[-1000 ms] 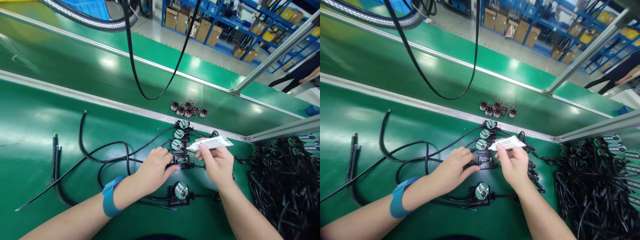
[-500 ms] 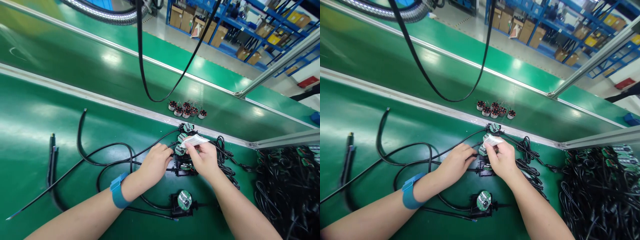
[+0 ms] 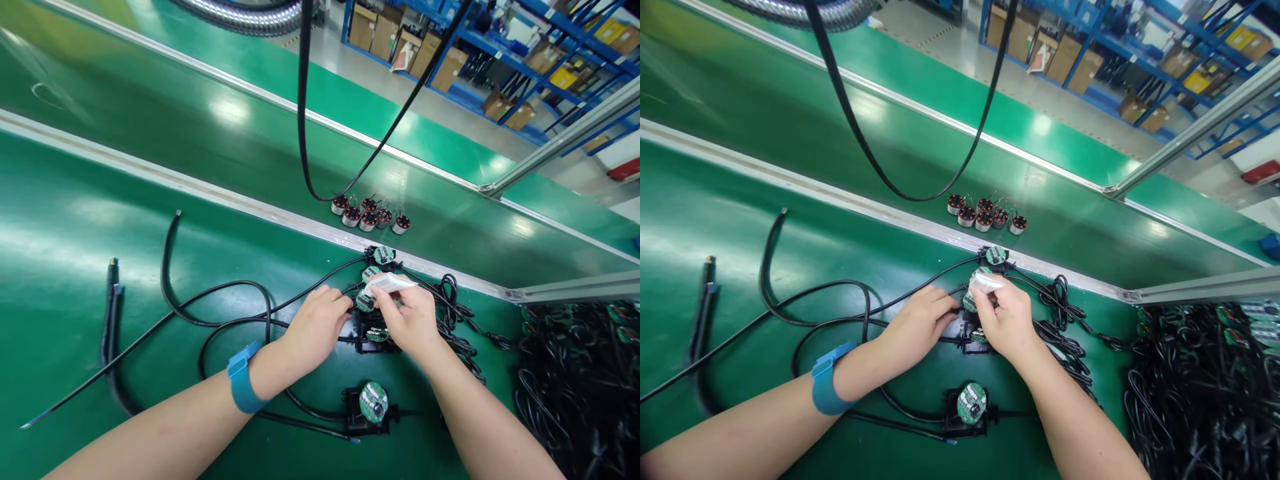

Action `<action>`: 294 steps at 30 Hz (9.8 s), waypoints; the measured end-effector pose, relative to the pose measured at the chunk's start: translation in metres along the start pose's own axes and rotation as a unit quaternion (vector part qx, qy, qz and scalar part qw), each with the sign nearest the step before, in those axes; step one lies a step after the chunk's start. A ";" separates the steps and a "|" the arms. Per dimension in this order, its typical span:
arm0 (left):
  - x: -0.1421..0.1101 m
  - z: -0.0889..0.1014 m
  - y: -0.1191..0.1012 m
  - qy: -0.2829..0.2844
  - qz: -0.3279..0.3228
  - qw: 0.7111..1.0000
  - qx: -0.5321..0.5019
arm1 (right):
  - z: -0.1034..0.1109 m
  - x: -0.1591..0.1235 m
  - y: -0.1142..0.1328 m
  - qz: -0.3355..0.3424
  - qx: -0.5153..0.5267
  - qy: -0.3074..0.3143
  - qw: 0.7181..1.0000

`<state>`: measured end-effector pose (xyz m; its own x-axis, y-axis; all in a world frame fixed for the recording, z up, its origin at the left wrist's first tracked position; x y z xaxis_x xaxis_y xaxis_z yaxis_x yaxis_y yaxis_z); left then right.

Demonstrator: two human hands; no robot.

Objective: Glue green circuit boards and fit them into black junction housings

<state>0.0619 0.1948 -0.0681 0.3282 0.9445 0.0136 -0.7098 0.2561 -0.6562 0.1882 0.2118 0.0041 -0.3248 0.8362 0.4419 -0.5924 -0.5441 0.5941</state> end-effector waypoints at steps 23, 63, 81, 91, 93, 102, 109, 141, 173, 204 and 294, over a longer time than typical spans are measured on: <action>0.000 0.001 0.000 0.001 -0.001 1.000 -0.002 | 0.000 -0.012 0.007 0.000 0.019 -0.007 1.000; 0.001 0.002 -0.003 -0.004 -0.013 1.000 0.003 | 0.017 -0.030 -0.018 -0.036 0.010 -0.024 0.999; 0.037 0.015 -0.003 0.048 0.029 0.996 0.070 | 0.033 0.018 -0.037 -0.069 0.020 -0.070 0.995; 0.051 -0.003 0.006 0.058 0.034 0.996 0.055 | 0.007 0.053 -0.033 -0.008 -0.052 0.015 0.999; 0.050 -0.002 0.006 0.050 0.032 0.996 0.061 | 0.004 0.056 -0.031 0.004 -0.062 0.026 0.998; 0.047 -0.003 0.007 0.017 0.013 0.998 0.052 | -0.003 0.058 -0.031 0.021 -0.067 0.052 0.996; 0.046 -0.002 0.007 -0.003 -0.003 0.999 0.044 | 0.002 0.050 -0.029 0.017 -0.074 0.060 0.995; 0.045 -0.002 0.006 0.005 0.001 0.999 0.050 | -0.003 0.039 -0.024 0.008 -0.068 0.065 0.996; 0.044 0.003 0.004 -0.036 -0.006 0.998 0.052 | 0.012 0.050 -0.056 0.004 -0.060 -0.012 0.998; 0.046 -0.001 0.005 -0.016 0.000 0.997 0.069 | 0.027 0.042 -0.059 0.020 -0.065 -0.053 0.996; -0.074 0.011 -0.101 0.052 -0.071 0.996 0.026 | 0.029 -0.178 0.069 -0.021 -0.094 0.242 0.965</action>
<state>0.1026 0.1016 0.0050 0.4886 0.8722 0.0243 -0.6820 0.3991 -0.6128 0.2264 0.0229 -0.0143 -0.5773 0.8161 0.0262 -0.7209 -0.5245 0.4530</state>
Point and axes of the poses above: each hand's wrist, its own x-axis towards the middle knuckle, its own z-axis out of the back of the hand, y = z × x, the point moved 9 cm from there along x, towards the middle knuckle, and after that the axes turned 10 degrees about z, right-handed, at the moved point
